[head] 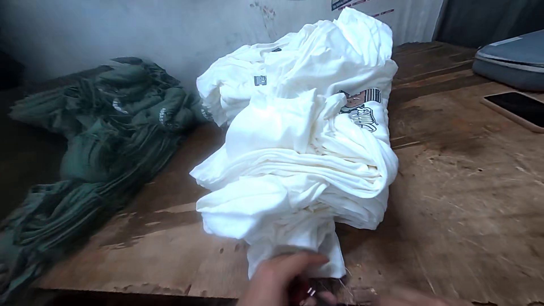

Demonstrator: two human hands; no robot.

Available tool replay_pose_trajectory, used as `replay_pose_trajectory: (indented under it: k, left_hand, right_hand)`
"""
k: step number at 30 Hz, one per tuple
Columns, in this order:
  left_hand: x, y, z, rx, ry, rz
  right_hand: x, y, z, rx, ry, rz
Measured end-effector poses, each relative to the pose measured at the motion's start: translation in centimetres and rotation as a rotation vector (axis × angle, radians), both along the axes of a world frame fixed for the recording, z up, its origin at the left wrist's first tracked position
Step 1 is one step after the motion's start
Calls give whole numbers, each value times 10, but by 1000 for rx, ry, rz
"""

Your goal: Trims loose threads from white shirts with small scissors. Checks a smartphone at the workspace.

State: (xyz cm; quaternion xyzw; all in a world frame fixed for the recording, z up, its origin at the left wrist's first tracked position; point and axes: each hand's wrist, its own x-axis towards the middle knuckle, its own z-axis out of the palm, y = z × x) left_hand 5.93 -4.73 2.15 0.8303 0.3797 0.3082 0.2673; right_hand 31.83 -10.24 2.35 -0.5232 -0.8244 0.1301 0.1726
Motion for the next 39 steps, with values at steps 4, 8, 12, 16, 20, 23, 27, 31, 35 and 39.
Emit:
replay_pose_trajectory:
  k: [4, 8, 12, 16, 20, 23, 27, 31, 35, 39]
  left_hand:
    - [21, 7, -10, 225, 62, 175]
    - [19, 6, -14, 489, 222, 229]
    - [26, 1, -17, 572, 279, 234]
    - [24, 6, -22, 564, 247, 251]
    - [4, 8, -25, 469, 202, 263]
    - [-10, 7, -27, 365, 136, 236]
    - [-15, 3, -32, 278, 103, 185]
    - [-18, 11, -33, 241, -39, 155]
    - [-19, 20, -31, 220, -173, 134]
    - [-24, 24, -29, 201, -234, 137]
  right_hand:
    - [-26, 15, -15, 224, 229, -224]
    - [-34, 18, -31, 355, 303, -298]
    - [-32, 17, -35, 493, 302, -262]
    - [-38, 19, -38, 533, 216, -162]
    - [-40, 29, -50, 626, 210, -144]
    - [-22, 26, -38, 388, 332, 125]
    - [-5, 14, -10, -1, 78, 313]
    - [-49, 23, -24, 464, 170, -6]
    - [-53, 40, -39, 629, 234, 102]
    - [-32, 13, -10, 305, 50, 3]
